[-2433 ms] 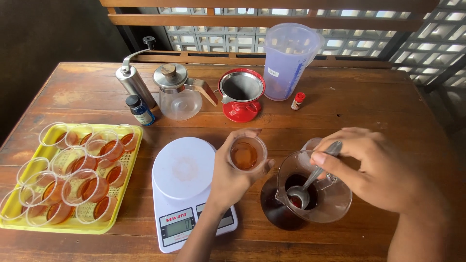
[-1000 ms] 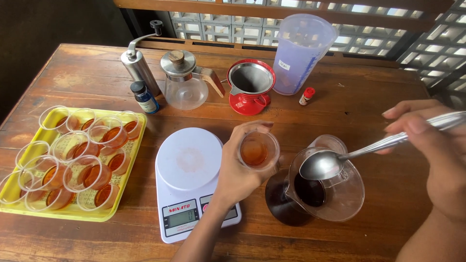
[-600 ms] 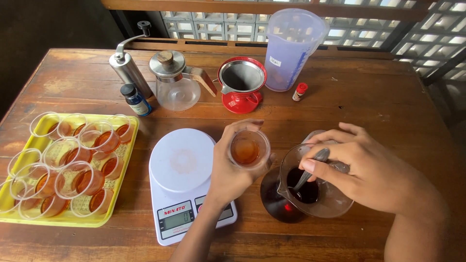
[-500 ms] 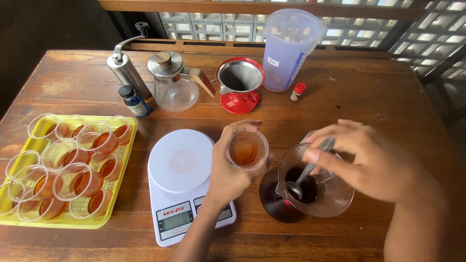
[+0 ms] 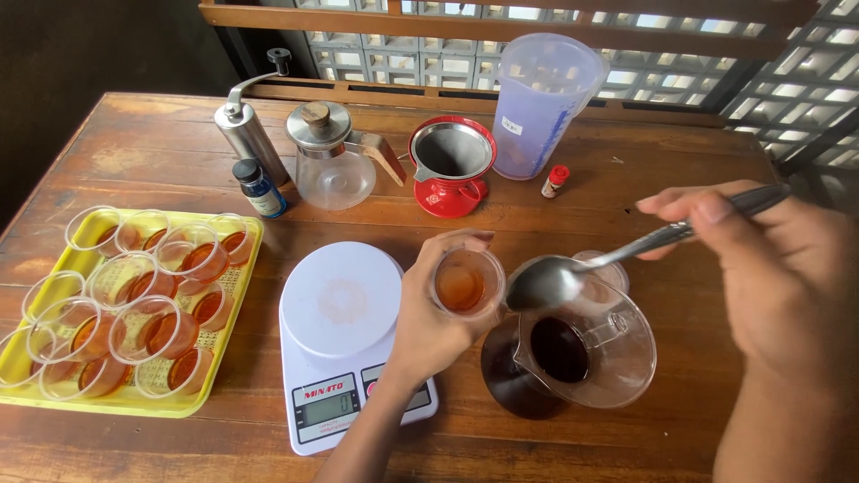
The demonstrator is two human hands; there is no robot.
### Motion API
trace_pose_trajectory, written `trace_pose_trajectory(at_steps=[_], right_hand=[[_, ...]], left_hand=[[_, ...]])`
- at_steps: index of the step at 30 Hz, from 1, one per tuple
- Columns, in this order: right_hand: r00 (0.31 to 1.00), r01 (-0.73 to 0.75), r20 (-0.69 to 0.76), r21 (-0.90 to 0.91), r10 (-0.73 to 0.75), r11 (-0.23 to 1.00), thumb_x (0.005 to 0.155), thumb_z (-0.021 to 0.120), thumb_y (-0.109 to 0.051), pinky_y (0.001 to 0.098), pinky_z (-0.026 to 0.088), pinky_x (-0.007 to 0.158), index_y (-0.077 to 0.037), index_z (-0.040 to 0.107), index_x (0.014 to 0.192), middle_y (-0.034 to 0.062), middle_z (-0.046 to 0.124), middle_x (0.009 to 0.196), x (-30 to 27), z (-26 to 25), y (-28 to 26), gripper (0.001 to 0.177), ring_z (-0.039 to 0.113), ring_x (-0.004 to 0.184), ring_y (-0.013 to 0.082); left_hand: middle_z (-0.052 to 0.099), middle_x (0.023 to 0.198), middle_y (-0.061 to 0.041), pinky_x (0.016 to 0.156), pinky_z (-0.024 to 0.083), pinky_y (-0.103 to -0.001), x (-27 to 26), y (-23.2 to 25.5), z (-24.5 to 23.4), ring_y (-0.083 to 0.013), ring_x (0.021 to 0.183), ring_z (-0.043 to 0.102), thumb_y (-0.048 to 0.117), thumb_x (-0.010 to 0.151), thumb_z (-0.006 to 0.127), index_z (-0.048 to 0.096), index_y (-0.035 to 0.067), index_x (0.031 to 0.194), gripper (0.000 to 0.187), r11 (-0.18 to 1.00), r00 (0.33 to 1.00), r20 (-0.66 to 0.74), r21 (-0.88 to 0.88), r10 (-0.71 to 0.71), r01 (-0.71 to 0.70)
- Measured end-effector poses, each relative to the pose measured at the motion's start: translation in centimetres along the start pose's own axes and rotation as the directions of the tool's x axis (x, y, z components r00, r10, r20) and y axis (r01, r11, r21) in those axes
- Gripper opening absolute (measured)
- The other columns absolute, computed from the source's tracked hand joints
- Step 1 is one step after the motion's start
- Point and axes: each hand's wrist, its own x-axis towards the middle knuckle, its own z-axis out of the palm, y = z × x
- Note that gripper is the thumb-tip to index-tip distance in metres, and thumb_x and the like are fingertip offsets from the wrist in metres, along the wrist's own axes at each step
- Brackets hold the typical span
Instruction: Mixing and stirring liquids in a pitcher using a spoon and a small cup.
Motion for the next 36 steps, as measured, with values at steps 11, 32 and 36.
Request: trace_pose_trajectory(at_steps=[11,32,36], right_hand=[[0.738,0.667,0.438,-0.35,-0.514,0.658,0.091,0.067,-0.009,0.0568,0.034,0.113,-0.015,0.074,0.101,-0.0046,0.077,0.085,-0.8,4.8,-1.7,0.014,0.068,0.117,0.0362],[0.854,0.288,0.519,-0.535,0.041,0.794,0.089,0.067,-0.033,0.0445,0.038,0.107,-0.019,0.085,0.094,0.0017,0.08,0.105,-0.4,0.1,0.1,0.024,0.071,0.102,0.0163],[0.69,0.19,0.638,-0.616,0.342,0.765,0.094,0.057,-0.047,0.0476,0.025,0.116,-0.031,0.09,0.102,-0.004,0.075,0.123,-0.4,1.0,2.2,0.037,0.059,0.129,0.0133]], left_hand=[[0.073,0.104,-0.003,0.1,0.052,-0.035,0.1,0.5,-0.2,-0.0236,0.122,0.068,0.003,0.068,0.081,0.061,0.012,0.11,0.047,0.998,0.998,-0.01,-0.012,0.065,-0.065],[0.071,0.124,-0.009,0.1,0.052,-0.032,0.1,0.0,0.6,-0.0201,0.113,0.069,0.014,0.07,0.087,0.06,0.014,0.113,0.051,1.0,1.0,-0.003,0.019,-0.019,0.019],[0.07,0.126,-0.01,0.098,0.052,-0.032,0.1,0.1,0.7,-0.0198,0.112,0.069,0.013,0.071,0.086,0.059,0.014,0.113,0.051,0.999,1.0,0.008,0.028,-0.02,0.019]])
